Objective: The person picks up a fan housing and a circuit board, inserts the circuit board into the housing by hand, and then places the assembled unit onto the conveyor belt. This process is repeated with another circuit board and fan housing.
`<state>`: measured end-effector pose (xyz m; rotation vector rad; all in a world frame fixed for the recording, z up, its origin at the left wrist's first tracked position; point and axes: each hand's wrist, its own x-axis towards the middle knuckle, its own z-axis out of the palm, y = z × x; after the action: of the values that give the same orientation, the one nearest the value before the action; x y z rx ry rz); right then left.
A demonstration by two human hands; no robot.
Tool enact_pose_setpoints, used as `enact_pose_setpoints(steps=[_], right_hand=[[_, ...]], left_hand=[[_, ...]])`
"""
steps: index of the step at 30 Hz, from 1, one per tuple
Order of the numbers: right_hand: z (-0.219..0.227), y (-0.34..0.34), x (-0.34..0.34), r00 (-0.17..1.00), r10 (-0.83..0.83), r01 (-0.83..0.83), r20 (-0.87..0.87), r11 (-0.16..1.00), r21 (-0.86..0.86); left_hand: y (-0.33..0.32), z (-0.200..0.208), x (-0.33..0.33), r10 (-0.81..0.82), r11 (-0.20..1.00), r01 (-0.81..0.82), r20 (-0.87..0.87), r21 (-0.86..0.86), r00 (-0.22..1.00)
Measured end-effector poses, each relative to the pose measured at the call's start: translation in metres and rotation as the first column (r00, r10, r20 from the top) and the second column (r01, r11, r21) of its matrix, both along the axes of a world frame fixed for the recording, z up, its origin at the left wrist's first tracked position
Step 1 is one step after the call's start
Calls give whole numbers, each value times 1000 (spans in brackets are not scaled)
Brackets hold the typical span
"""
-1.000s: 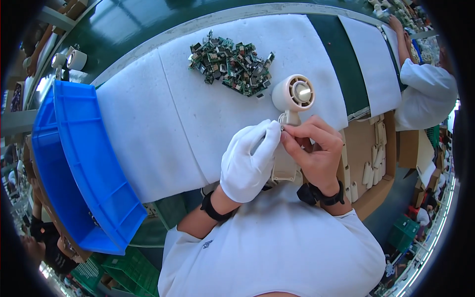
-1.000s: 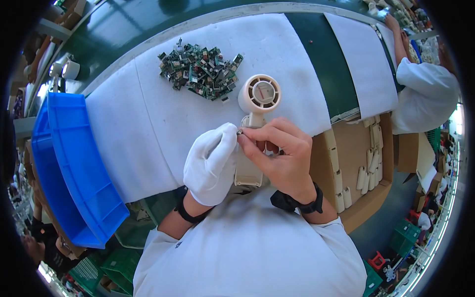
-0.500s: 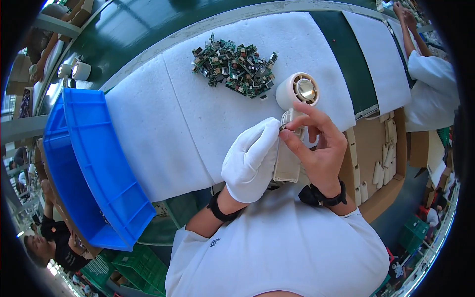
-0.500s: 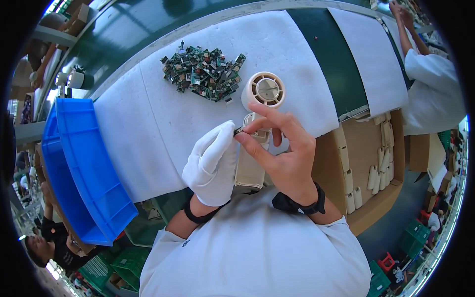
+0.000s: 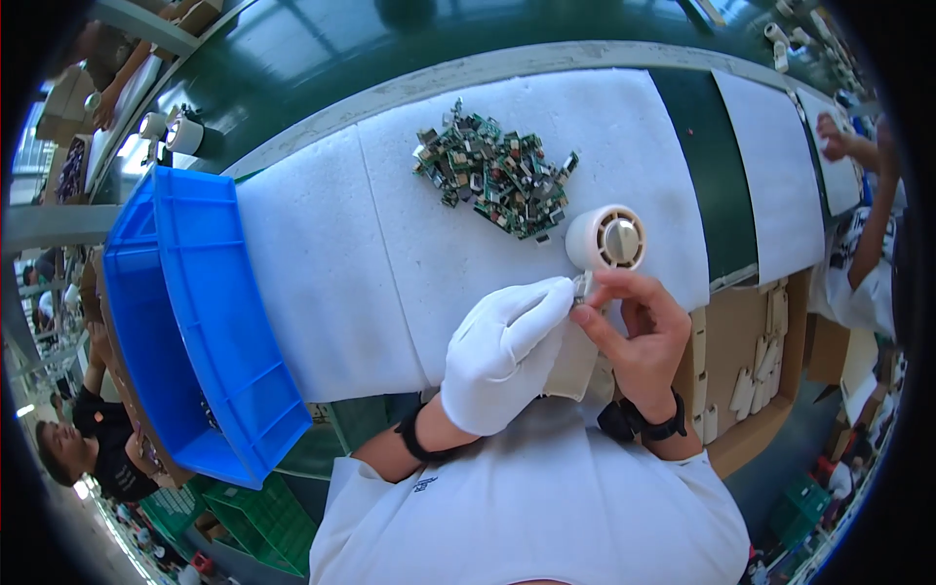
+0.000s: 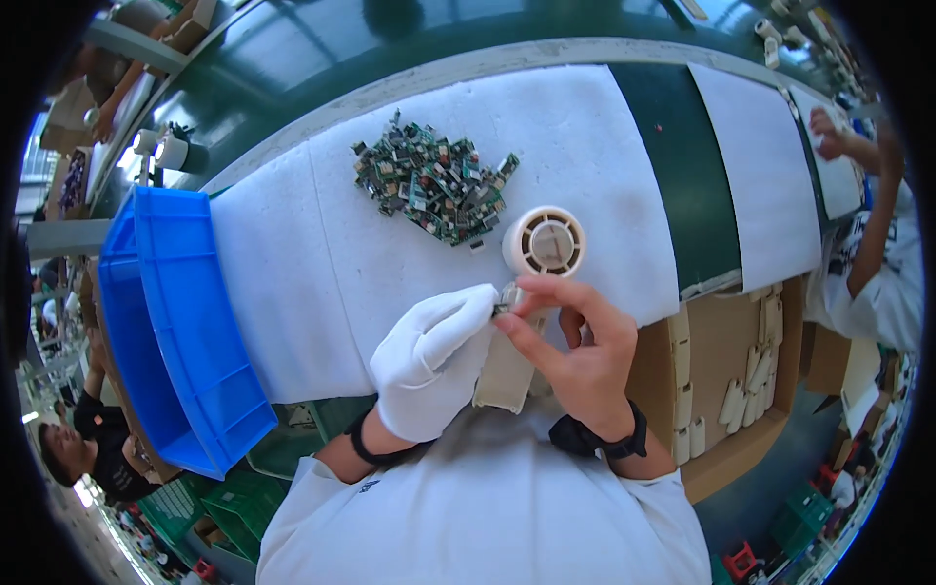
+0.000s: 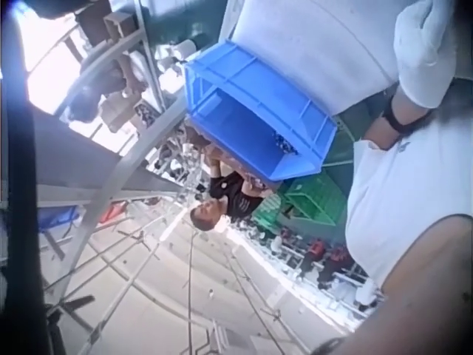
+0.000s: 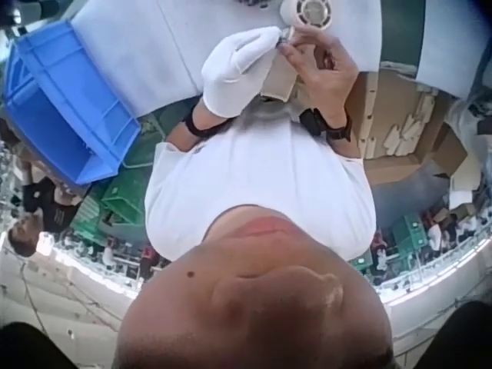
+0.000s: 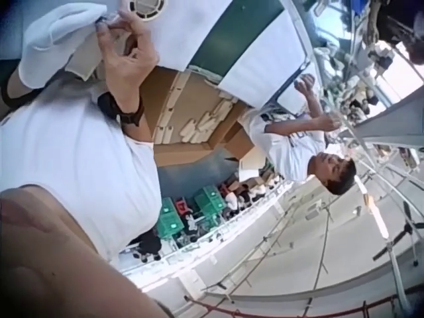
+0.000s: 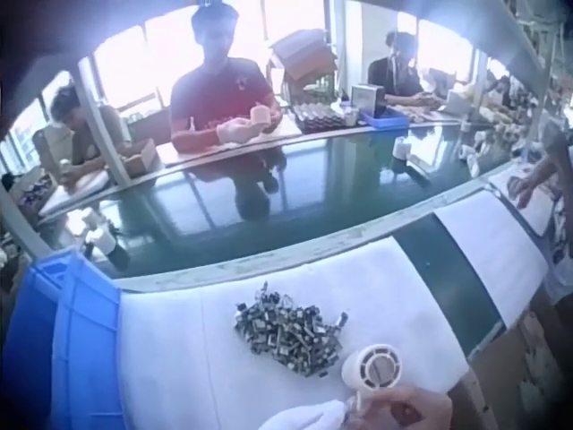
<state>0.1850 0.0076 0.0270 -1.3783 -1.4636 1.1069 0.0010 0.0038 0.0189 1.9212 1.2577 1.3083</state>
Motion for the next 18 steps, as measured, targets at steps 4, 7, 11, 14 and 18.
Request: enact_pose_setpoints(steps=[4, 7, 11, 14, 18], right_hand=[[29, 31, 0, 900, -148, -78, 411, 871, 485], [44, 48, 8, 886, 123, -293, 447, 895, 335], [65, 106, 35, 742, 501, -612, 445, 777, 145], [89, 160, 66, 645, 642, -710, 415, 704, 14], [72, 261, 112, 853, 494, -491, 167, 869, -64]], left_hand=[[18, 38, -30, 121, 990, -131, -146, -57, 982], [48, 52, -54, 288, 957, -273, -201, 102, 936], [73, 46, -64, 377, 909, -411, -286, -69, 881], [83, 44, -60, 390, 885, -455, -381, -95, 838], [88, 35, -62, 331, 894, -423, -419, -147, 846]])
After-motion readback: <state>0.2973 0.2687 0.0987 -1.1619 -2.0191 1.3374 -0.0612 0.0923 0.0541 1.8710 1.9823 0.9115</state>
